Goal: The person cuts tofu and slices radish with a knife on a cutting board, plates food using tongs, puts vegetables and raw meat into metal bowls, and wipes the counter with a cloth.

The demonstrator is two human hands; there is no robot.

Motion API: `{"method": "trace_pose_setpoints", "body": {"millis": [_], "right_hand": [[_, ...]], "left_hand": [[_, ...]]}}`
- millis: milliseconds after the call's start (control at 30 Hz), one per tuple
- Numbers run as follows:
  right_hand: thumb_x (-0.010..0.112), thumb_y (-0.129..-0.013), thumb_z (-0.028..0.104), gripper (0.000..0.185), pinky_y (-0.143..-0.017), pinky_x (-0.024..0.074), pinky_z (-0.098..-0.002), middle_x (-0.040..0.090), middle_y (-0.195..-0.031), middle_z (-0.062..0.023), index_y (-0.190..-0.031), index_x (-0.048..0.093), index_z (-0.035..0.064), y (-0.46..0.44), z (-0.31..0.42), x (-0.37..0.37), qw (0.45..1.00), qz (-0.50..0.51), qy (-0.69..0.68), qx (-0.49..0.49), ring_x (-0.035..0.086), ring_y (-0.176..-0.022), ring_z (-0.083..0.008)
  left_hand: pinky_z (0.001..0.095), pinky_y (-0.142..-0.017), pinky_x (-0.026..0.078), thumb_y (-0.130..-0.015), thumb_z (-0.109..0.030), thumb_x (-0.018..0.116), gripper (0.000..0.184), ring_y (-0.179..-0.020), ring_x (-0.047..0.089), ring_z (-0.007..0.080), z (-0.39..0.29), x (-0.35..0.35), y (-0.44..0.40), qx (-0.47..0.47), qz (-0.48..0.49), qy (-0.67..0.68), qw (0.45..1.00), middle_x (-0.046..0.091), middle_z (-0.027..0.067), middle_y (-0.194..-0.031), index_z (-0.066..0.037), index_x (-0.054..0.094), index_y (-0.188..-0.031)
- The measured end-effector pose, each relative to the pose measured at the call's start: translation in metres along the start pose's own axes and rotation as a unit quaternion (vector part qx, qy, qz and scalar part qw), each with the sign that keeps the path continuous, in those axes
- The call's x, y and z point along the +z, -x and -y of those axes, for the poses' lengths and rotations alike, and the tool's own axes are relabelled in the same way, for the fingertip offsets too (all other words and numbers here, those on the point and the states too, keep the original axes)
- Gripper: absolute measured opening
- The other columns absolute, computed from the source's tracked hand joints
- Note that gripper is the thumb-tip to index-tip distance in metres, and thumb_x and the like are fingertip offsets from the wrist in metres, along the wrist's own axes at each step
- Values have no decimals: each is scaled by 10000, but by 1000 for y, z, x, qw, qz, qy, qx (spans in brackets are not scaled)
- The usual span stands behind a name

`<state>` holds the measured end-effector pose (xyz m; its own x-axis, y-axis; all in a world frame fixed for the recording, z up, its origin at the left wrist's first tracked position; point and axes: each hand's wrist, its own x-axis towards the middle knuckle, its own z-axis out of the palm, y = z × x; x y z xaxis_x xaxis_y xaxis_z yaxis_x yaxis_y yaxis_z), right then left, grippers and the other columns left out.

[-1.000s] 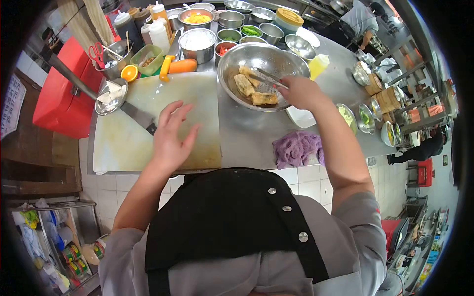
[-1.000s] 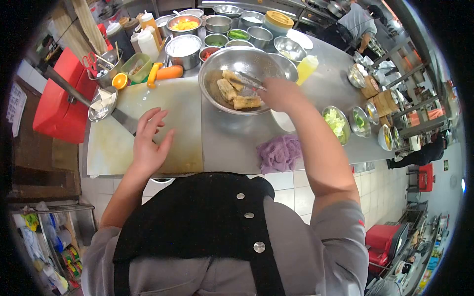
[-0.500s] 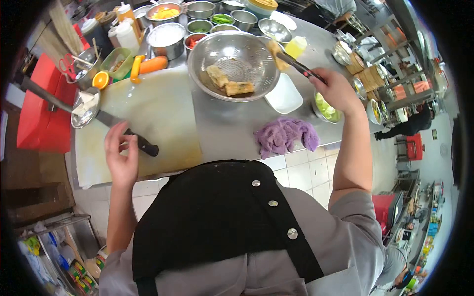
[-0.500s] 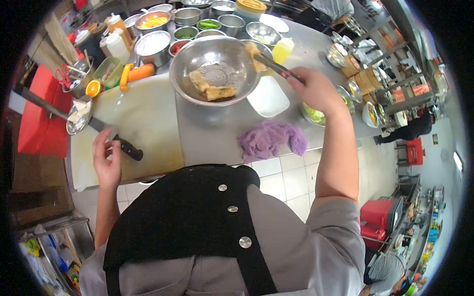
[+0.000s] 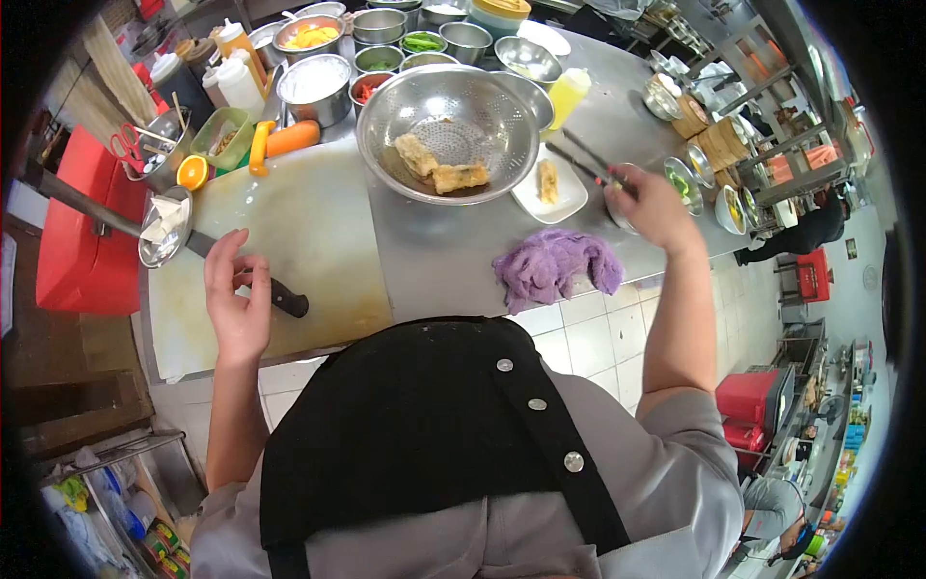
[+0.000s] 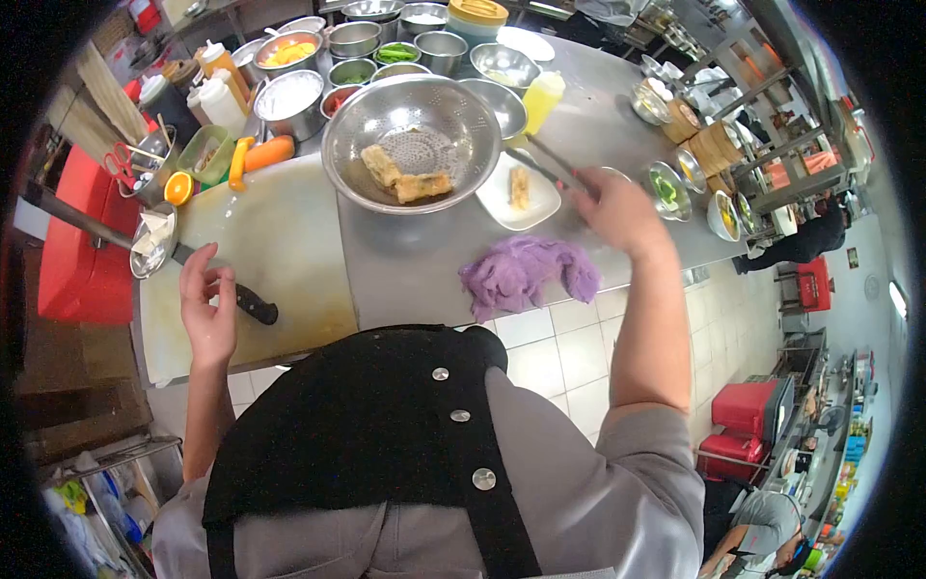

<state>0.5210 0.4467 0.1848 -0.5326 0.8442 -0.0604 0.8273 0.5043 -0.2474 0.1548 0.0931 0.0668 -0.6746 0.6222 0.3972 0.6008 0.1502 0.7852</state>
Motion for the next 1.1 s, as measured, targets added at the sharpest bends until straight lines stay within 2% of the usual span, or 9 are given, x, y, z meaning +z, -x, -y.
{"method": "trace_pose_setpoints", "body": {"millis": [100, 233, 333, 433, 500, 600, 767, 933, 1100], "right_hand": [[661, -877, 357, 425, -886, 516, -420, 703, -1059, -167, -1224, 663, 113, -6, 55, -26, 992, 33, 47, -108, 666, -1011, -331], [681, -877, 309, 356, -824, 505, -440, 698, -988, -148, -1185, 673, 130, -54, 104, 17, 941, 99, 232, -224, 653, -961, -354], [674, -882, 300, 354, -831, 506, -442, 703, -994, -153, -1189, 671, 124, -65, 120, 28, 929, 140, 248, -236, 659, -974, -339], [673, -887, 301, 331, -799, 516, -416, 714, -948, -143, -1159, 682, 113, -48, 94, -13, 951, 71, 166, -250, 668, -904, -333], [662, -903, 298, 307, -760, 521, -380, 718, -914, -133, -1119, 690, 82, -27, 77, -53, 973, 87, 129, -170, 665, -822, -321], [610, -904, 376, 333, -794, 503, -430, 711, -970, -162, -1056, 722, 102, -32, 10, -57, 989, 120, 84, -20, 669, -930, -321], [574, -915, 419, 417, -819, 511, -443, 705, -952, -198, -1003, 723, 39, -48, -39, 21, 975, 171, 142, 25, 677, -909, -349], [570, -928, 430, 444, -848, 513, -432, 702, -963, -224, -1026, 721, 23, -43, -23, -3, 984, 63, 165, -25, 678, -903, -370], [584, -937, 396, 423, -817, 515, -434, 712, -934, -201, -1021, 716, 3, -40, 95, -23, 987, 93, 35, -128, 682, -878, -354]], "left_hand": [[261, -767, 508, -942, -58, 625, 384, -908, 605, 123, 3, 5, 2, 7, 6, -1, 1000, 501, 105, -1333, -71, 556, -1319], [264, -770, 508, -943, -58, 626, 378, -915, 607, 123, -11, 11, 0, 23, 21, 1, 1000, 510, 106, -1334, -62, 558, -1314], [267, -780, 506, -950, -62, 618, 369, -921, 606, 124, -18, 7, -3, 32, 11, -5, 999, 524, 100, -1327, -56, 557, -1315], [270, -800, 504, -961, -68, 607, 365, -940, 605, 131, -6, -3, 2, 8, -6, -2, 1000, 531, 92, -1330, -54, 554, -1321], [271, -815, 502, -967, -74, 602, 364, -958, 602, 137, 3, -11, 7, -7, -24, -3, 1000, 533, 88, -1333, -57, 552, -1326], [277, -842, 496, -968, -92, 612, 368, -985, 596, 151, 13, -15, 14, -30, -30, 14, 999, 519, 90, -1349, -63, 551, -1330], [278, -849, 496, -971, -94, 611, 359, -981, 591, 150, 6, -10, 14, -29, -23, 14, 999, 512, 90, -1348, -62, 552, -1324], [272, -831, 499, -959, -75, 622, 363, -965, 585, 137, -4, -16, 12, -12, -31, 20, 999, 515, 85, -1339, -62, 552, -1316], [266, -811, 502, -948, -67, 632, 358, -945, 594, 133, 4, -13, 25, -31, -33, 10, 999, 513, 96, -1342, -60, 560, -1299]]}}
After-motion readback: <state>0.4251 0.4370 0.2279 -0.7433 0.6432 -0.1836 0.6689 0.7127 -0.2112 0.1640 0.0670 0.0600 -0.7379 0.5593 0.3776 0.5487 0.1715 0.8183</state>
